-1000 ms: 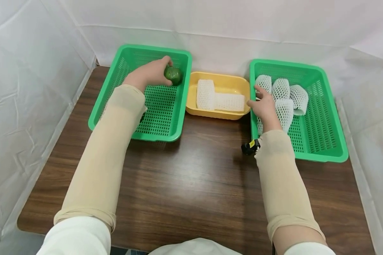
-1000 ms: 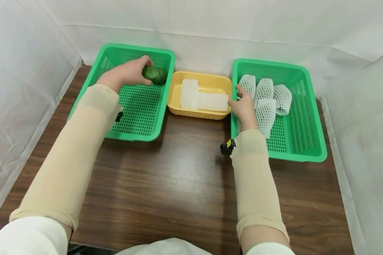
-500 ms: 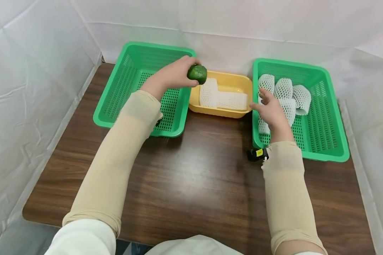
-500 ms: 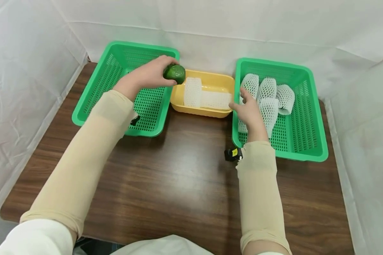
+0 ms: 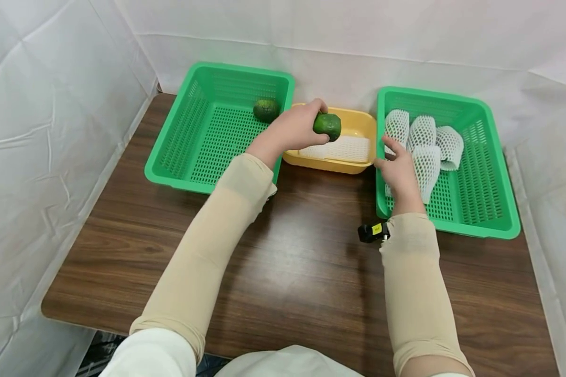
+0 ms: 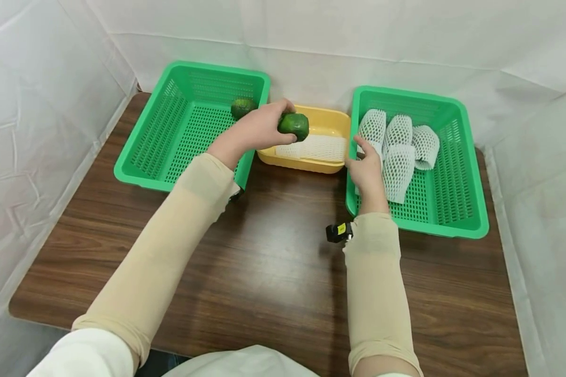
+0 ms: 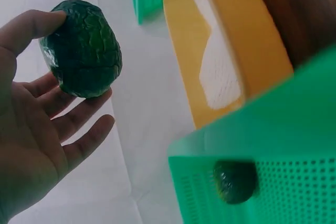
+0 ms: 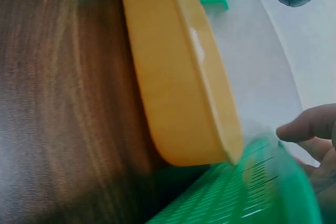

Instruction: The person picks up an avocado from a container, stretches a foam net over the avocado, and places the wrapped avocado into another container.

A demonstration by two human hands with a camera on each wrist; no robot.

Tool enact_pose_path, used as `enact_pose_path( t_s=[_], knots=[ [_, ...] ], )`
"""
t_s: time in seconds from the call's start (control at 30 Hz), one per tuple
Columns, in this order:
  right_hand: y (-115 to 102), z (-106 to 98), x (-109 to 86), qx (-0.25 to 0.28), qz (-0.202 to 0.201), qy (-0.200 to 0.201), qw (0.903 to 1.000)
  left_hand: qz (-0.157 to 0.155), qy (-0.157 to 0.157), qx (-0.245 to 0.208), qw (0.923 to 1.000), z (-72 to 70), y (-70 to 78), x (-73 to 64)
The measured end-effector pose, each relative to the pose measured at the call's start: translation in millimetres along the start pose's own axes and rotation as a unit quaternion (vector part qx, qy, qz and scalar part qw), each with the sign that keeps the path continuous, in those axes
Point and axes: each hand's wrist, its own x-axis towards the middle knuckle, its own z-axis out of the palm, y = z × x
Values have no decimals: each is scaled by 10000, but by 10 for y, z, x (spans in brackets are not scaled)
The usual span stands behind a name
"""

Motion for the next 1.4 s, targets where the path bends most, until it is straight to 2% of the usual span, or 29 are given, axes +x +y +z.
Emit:
enact_pose_path(
  t_s=[0.13,0.3,0.43,0.57,0.7,0.87,1.07,1.23,1.4],
  knots=[
    [62,13,2,92,216,175,9996,-54,192,102,9997,130,38,6],
    [101,26,10,48,101,255,9996,-199,457,395,9980,319,81,-9],
    [124,38,16,144,31,380,9992,-220,432,534,9974,480,98,-9],
    [149,46,26,402,147,467,9980,-231,284,238,9990,606,96,-24],
    [174,70,38,555,257,483,9970,-236,265,-20,9994,703,75,-59],
    [214,127,59,538,307,465,9970,-252,320,-67,9991,815,12,-113],
    [250,149,65,467,373,478,9971,-236,394,-373,9983,958,-62,-193],
    [256,150,56,417,463,517,9967,-345,265,-404,9982,1084,-111,-251],
    [252,160,40,420,538,545,9962,-507,268,-423,9975,1229,-159,-273]
  ],
)
